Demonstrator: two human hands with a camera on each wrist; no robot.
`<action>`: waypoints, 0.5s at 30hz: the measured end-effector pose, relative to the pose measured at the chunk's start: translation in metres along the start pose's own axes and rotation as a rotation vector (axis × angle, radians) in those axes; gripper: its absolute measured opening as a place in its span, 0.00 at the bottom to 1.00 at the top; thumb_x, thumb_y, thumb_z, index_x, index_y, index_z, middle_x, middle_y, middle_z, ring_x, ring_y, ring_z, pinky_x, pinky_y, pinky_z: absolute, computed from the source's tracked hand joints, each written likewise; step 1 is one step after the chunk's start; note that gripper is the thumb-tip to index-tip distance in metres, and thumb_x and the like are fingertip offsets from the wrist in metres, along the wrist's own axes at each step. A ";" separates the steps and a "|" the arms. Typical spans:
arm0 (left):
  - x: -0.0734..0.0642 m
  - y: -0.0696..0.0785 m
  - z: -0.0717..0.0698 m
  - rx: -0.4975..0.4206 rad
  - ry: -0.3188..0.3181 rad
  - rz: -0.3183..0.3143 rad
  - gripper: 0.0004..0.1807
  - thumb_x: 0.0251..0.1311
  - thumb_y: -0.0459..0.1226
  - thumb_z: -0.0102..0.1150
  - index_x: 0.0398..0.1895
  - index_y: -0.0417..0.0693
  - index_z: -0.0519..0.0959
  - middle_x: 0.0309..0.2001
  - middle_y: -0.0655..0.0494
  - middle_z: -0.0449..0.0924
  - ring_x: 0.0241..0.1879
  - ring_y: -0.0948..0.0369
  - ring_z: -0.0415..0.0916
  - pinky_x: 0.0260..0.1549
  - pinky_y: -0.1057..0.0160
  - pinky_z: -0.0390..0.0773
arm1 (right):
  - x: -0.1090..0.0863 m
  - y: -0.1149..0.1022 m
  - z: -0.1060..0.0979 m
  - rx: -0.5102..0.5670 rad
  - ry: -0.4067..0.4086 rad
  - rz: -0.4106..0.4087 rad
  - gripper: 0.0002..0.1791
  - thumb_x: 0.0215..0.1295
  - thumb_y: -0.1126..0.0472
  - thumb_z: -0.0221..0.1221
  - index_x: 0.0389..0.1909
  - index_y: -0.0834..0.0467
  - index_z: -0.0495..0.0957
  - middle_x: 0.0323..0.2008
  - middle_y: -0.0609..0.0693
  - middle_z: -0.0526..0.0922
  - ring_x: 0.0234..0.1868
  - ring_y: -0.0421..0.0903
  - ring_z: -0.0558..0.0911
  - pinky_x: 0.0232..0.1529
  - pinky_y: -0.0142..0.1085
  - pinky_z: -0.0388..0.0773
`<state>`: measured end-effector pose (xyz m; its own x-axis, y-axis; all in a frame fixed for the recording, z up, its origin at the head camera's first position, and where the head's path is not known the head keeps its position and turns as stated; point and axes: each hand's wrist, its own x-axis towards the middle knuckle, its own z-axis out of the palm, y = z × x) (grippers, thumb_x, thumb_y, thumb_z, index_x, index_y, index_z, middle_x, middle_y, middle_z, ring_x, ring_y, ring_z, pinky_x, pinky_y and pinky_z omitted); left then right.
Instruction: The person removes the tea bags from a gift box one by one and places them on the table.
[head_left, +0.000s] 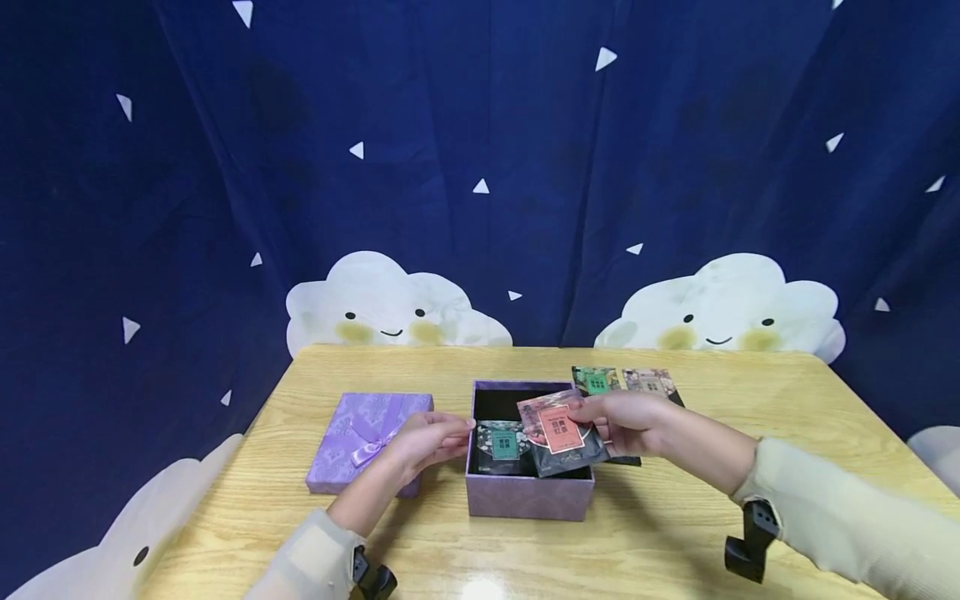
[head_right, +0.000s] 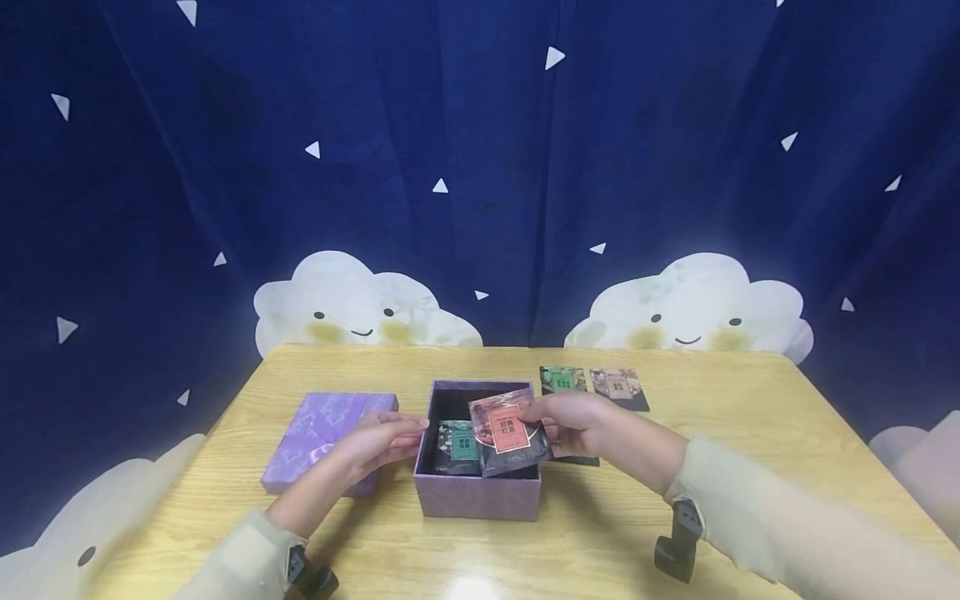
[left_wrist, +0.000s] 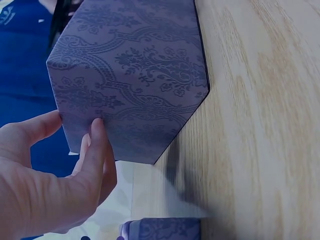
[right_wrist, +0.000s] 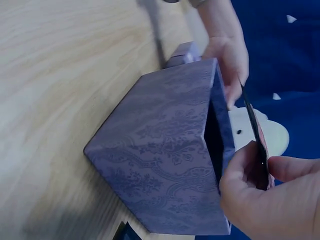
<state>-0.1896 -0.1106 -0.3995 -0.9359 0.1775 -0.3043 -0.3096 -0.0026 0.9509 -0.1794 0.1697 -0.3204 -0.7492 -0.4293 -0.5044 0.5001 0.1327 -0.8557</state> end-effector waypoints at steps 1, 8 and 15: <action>0.000 0.000 0.000 -0.002 -0.005 0.002 0.18 0.60 0.32 0.60 0.47 0.25 0.73 0.38 0.45 0.84 0.33 0.64 0.82 0.43 0.67 0.87 | -0.003 0.002 -0.003 0.023 -0.015 -0.010 0.05 0.69 0.66 0.50 0.44 0.60 0.70 0.28 0.47 0.86 0.31 0.38 0.86 0.39 0.31 0.88; -0.001 0.002 -0.001 0.005 -0.011 0.007 0.20 0.60 0.32 0.59 0.50 0.24 0.72 0.41 0.43 0.83 0.34 0.64 0.82 0.44 0.67 0.87 | -0.015 0.015 -0.018 0.178 -0.051 -0.040 0.09 0.68 0.67 0.52 0.47 0.61 0.66 0.32 0.48 0.86 0.35 0.39 0.86 0.42 0.31 0.88; -0.002 0.001 0.000 -0.007 -0.023 0.009 0.20 0.60 0.32 0.59 0.51 0.24 0.72 0.40 0.44 0.83 0.34 0.63 0.82 0.45 0.66 0.87 | -0.017 0.029 -0.031 0.235 -0.003 -0.045 0.09 0.68 0.66 0.54 0.46 0.59 0.67 0.32 0.49 0.87 0.35 0.40 0.87 0.42 0.31 0.88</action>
<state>-0.1884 -0.1113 -0.3979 -0.9346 0.2001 -0.2940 -0.3023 -0.0115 0.9531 -0.1652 0.2084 -0.3403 -0.7719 -0.4329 -0.4656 0.5538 -0.0981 -0.8269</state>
